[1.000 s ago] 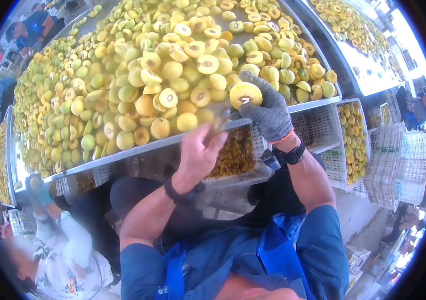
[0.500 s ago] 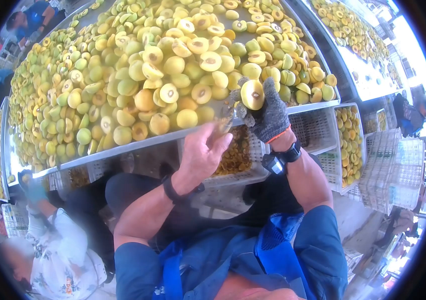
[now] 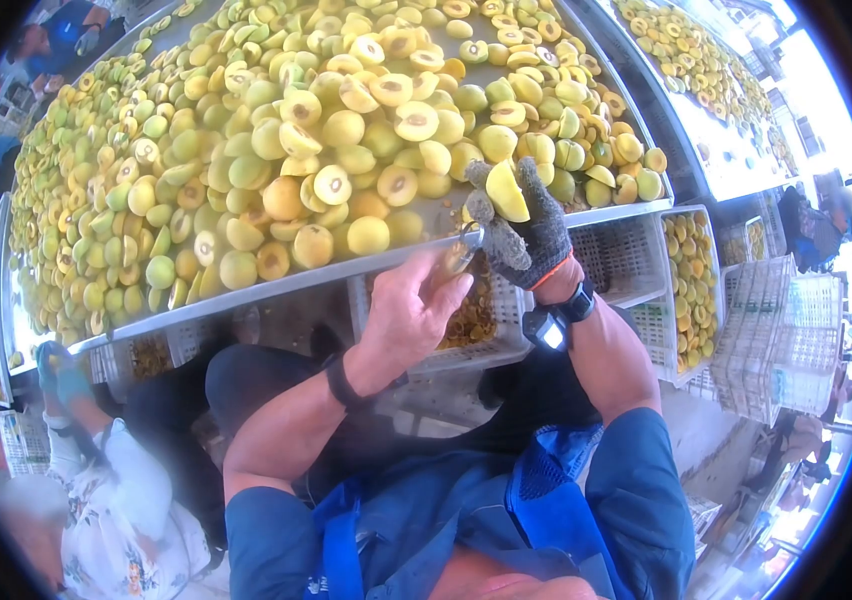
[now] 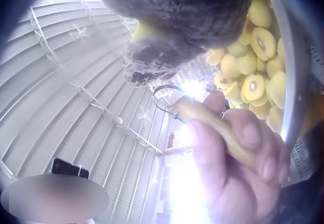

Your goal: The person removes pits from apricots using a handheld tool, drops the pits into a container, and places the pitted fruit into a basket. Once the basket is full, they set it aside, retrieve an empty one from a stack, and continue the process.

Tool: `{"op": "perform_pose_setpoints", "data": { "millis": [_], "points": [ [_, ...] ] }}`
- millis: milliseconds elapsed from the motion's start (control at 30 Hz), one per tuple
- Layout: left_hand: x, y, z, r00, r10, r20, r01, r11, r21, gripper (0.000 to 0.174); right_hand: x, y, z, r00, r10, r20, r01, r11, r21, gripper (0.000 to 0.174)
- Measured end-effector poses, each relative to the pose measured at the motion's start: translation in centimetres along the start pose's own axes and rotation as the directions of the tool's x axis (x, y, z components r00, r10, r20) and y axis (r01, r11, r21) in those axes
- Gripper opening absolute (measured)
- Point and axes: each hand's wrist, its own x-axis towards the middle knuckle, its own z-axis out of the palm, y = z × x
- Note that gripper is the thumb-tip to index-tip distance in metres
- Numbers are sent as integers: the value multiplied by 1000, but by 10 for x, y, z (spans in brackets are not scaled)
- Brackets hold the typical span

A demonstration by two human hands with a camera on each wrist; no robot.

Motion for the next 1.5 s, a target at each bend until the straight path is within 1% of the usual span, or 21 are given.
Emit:
{"op": "perform_pose_setpoints", "data": {
  "millis": [67, 133, 233, 333, 433, 500, 533, 600, 667, 767, 867, 967, 1033, 1067, 1100, 1133, 1167, 1233, 1267, 1367, 1500],
  "points": [
    [-1, -1, 0, 1000, -14, 6, 14, 1000, -19, 34, 0, 0, -1, 999, -25, 41, 25, 1000, 4, 51],
    [0, -2, 1, 1000, -25, 12, 26, 999, -40, 34, -1, 0, 3, 944, -312, 109, 320, 946, -60, 56],
    [0, -1, 1, 1000, -14, 8, 14, 1000, -19, 33, 0, -12, 1, 904, -388, 176, 426, 801, -421, 59],
    [-1, 0, 2, 999, -38, 17, 39, 998, -44, 33, -3, -15, 2, 909, -398, 122, 399, 748, -530, 55],
    [-2, -3, 3, 999, -43, 29, 44, 998, -37, 33, 0, -22, 7, 935, -319, 154, 344, 711, -613, 54],
    [-1, 4, 1, 975, -214, 67, 223, 956, -190, 32, 3, -28, 10, 949, -268, 167, 309, 679, -666, 54],
    [-1, 8, 0, 951, -295, 96, 310, 915, -260, 31, 3, -28, 10, 950, -246, 194, 306, 593, -745, 55],
    [3, 12, -8, 906, -392, 159, 423, 828, -368, 33, 3, -29, 8, 948, -201, 248, 310, 391, -867, 57],
    [5, 13, -11, 870, -452, 199, 489, 731, -476, 35, 2, -34, 10, 936, -228, 267, 322, 259, -911, 57],
    [7, 10, -13, 844, -481, 237, 514, 602, -611, 39, -1, -10, -2, 931, -265, 251, 310, 211, -927, 56],
    [9, 9, -19, 823, -480, 302, 544, 517, -661, 41, -5, -28, 3, 982, -170, 85, 170, 581, -796, 56],
    [11, 10, -22, 810, -472, 349, 563, 460, -686, 42, -2, -18, -2, 921, -349, 171, 357, 585, -728, 56],
    [12, 11, -23, 809, -457, 370, 567, 442, -695, 43, -2, -34, 1, 944, -285, 168, 328, 748, -577, 60],
    [12, 12, -24, 808, -455, 374, 568, 437, -697, 43, -1, -39, 5, 967, -219, 131, 253, 884, -393, 61],
    [12, 12, -24, 808, -452, 378, 569, 432, -700, 44, -1, -44, 10, 984, -152, 93, 167, 968, -185, 63],
    [13, 12, -24, 807, -450, 383, 571, 427, -702, 44, -2, -46, 17, 998, -26, 50, 18, 988, 153, 64],
    [12, 11, -24, 807, -451, 381, 571, 431, -699, 44, -2, -47, 20, 993, 109, 51, -120, 871, 476, 65],
    [13, 9, -22, 805, -453, 382, 575, 440, -690, 44, -1, -38, 17, 999, -26, 48, 16, 980, 197, 69],
    [13, 9, -22, 803, -456, 383, 579, 445, -683, 44, -1, -34, 15, 994, -91, 60, 88, 995, 49, 71],
    [13, 10, -22, 798, -463, 386, 588, 454, -670, 45, -6, -44, 16, 980, -151, 127, 180, 948, -263, 75],
    [14, 10, -21, 792, -473, 386, 594, 455, -663, 45, -7, -41, 19, 972, -219, 87, 235, 921, -309, 77]
  ]
}}
